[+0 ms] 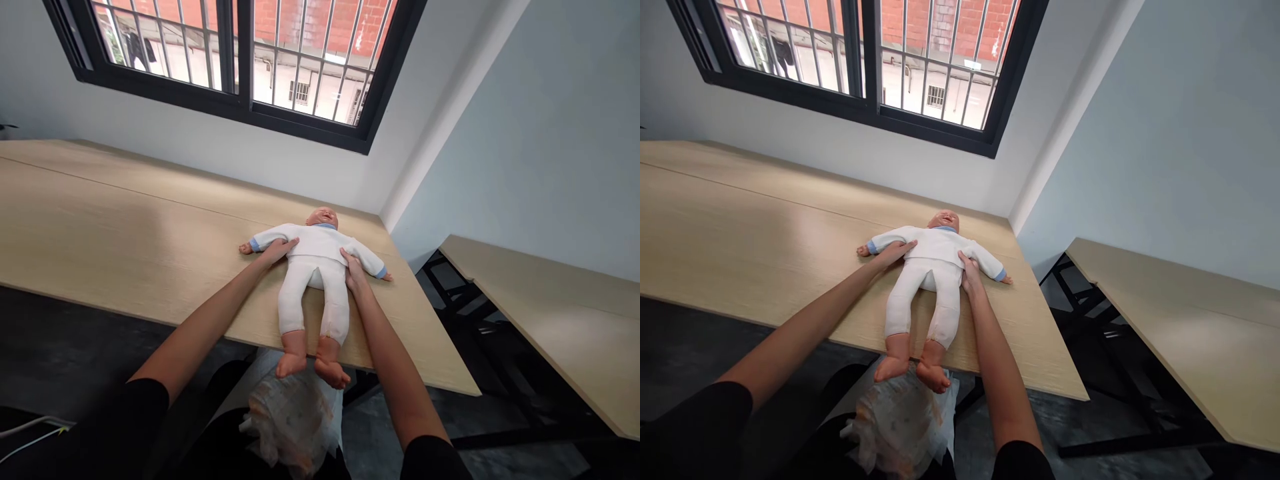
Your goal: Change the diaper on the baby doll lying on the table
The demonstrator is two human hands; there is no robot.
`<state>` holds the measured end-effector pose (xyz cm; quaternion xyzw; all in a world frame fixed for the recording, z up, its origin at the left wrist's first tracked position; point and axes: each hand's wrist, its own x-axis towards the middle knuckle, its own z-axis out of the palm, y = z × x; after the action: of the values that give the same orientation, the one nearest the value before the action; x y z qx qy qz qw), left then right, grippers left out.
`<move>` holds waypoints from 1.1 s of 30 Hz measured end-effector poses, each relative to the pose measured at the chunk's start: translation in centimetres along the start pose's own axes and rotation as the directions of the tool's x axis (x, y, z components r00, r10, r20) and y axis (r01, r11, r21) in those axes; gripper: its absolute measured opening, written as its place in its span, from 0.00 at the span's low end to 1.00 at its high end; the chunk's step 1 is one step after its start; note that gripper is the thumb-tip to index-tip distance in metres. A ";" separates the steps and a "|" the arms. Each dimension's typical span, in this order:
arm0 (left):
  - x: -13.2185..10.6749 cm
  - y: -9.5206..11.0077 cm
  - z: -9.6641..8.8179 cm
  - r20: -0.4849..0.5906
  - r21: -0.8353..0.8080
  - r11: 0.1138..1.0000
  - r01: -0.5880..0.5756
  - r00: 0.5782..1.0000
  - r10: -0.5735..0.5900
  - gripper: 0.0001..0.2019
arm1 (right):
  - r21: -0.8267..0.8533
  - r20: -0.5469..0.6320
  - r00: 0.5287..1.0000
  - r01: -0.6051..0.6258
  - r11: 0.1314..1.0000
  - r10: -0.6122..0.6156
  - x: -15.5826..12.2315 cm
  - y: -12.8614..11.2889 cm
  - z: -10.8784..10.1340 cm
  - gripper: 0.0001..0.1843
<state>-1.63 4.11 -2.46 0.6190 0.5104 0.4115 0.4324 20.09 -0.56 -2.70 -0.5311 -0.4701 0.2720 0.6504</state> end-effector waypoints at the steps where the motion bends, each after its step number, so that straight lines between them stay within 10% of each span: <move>1: 0.0 0.0 -0.1 0.009 0.023 1.000 -0.014 1.000 0.014 0.21 | 0.010 0.027 0.999 -0.030 1.000 0.029 0.2 0.2 0.0 0.17; 18: -3.2 -0.4 -1.4 0.222 0.390 0.877 -0.281 0.953 0.207 0.19 | -0.044 0.133 0.975 -0.172 0.984 0.176 -0.3 1.0 -1.7 0.16; 25: -11.1 0.3 -4.9 0.359 0.499 0.801 -0.330 0.920 0.155 0.17 | -0.093 0.190 0.969 -0.143 0.985 0.159 -3.3 0.6 -6.6 0.21; 33: -23.3 5.1 -5.5 0.372 0.703 0.675 -0.225 0.925 -0.079 0.19 | -0.507 0.259 0.961 0.218 0.834 -0.094 -13.5 0.1 -13.7 0.20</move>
<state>-8.72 -18.81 2.35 0.8263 0.5151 0.0638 0.2187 26.91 -18.05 -7.10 -0.6157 -0.6388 0.1349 0.4412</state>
